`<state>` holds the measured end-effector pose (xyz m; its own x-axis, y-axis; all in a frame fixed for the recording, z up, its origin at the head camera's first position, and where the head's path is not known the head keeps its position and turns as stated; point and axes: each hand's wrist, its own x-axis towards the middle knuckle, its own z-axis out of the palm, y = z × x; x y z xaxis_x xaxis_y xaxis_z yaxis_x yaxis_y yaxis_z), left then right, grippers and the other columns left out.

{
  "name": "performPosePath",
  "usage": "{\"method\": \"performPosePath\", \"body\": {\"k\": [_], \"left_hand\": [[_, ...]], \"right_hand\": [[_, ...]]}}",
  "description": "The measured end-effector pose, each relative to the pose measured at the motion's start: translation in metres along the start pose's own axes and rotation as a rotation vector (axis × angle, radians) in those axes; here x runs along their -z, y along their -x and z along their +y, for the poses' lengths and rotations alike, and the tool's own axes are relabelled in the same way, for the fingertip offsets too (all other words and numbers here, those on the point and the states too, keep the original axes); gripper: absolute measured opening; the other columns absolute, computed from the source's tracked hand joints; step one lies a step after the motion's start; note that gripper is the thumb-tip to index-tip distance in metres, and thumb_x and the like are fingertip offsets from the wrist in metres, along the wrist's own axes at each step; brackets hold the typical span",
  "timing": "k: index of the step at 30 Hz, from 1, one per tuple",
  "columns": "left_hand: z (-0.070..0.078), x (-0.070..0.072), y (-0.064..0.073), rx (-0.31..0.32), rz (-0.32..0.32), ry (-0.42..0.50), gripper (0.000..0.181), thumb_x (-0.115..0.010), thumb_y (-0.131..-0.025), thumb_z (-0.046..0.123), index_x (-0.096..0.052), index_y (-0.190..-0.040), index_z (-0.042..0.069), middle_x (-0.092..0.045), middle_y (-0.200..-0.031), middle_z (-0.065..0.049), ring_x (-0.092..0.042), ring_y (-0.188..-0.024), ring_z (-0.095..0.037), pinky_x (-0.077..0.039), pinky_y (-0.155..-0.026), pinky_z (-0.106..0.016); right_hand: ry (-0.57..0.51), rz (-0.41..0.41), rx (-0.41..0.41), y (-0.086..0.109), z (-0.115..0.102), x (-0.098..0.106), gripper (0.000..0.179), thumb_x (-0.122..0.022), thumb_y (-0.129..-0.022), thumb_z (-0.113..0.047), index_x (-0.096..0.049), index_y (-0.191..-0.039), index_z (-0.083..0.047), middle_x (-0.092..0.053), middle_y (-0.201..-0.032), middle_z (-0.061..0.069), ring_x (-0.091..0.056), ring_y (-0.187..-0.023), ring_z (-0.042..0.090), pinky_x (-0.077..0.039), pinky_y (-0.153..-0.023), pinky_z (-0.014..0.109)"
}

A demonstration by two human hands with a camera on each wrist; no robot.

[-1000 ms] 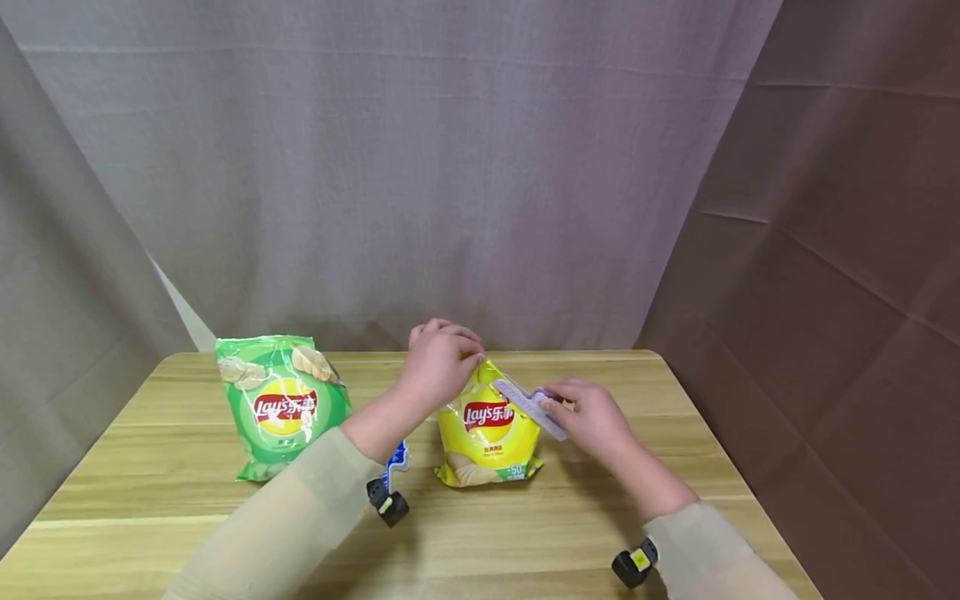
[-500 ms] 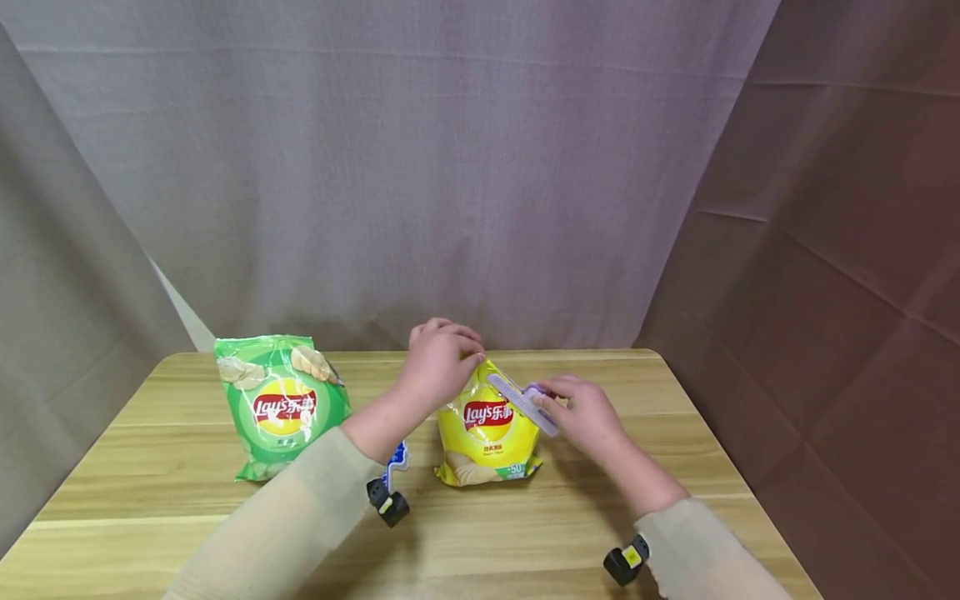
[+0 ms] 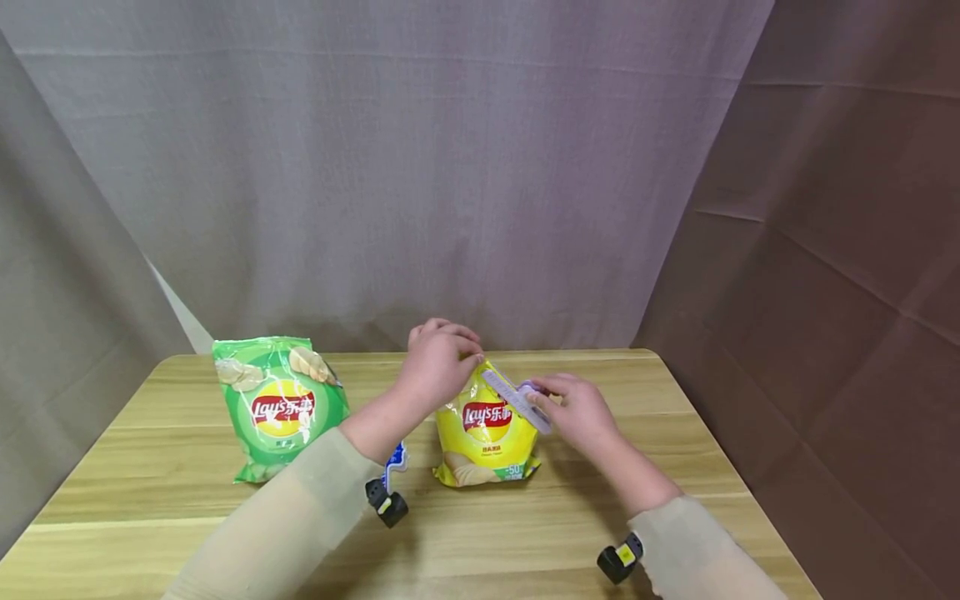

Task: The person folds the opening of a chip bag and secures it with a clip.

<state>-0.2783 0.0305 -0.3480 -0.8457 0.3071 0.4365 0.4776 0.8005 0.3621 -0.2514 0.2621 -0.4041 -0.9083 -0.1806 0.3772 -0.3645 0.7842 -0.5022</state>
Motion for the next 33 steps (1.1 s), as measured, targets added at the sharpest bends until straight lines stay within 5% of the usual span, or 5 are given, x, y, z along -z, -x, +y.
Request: {"method": "performPosePath", "body": {"k": [10,33], "left_hand": [[0.004,0.002,0.001,0.004,-0.014,-0.015,0.016,-0.066,-0.096,0.029,-0.079,-0.100,0.023,-0.069,-0.116,0.008,-0.051,-0.119,-0.019,-0.032,-0.105,-0.041],[0.004,0.003,0.004,0.000,0.011,-0.016,0.010,-0.072,-0.092,0.034,-0.080,-0.093,0.027,-0.063,-0.110,0.009,-0.049,-0.114,-0.018,-0.031,-0.106,-0.042]], "right_hand": [[-0.044,0.020,-0.004,-0.004,-0.012,0.001,0.028,-0.071,-0.092,-0.017,-0.072,-0.117,-0.004,-0.070,-0.116,0.015,-0.066,-0.104,0.032,-0.053,-0.084,0.052],[-0.024,0.024,-0.013,-0.003,-0.013,0.000,0.030,-0.070,-0.094,-0.020,-0.071,-0.120,-0.005,-0.070,-0.115,0.011,-0.065,-0.096,0.025,-0.053,-0.076,0.041]]}}
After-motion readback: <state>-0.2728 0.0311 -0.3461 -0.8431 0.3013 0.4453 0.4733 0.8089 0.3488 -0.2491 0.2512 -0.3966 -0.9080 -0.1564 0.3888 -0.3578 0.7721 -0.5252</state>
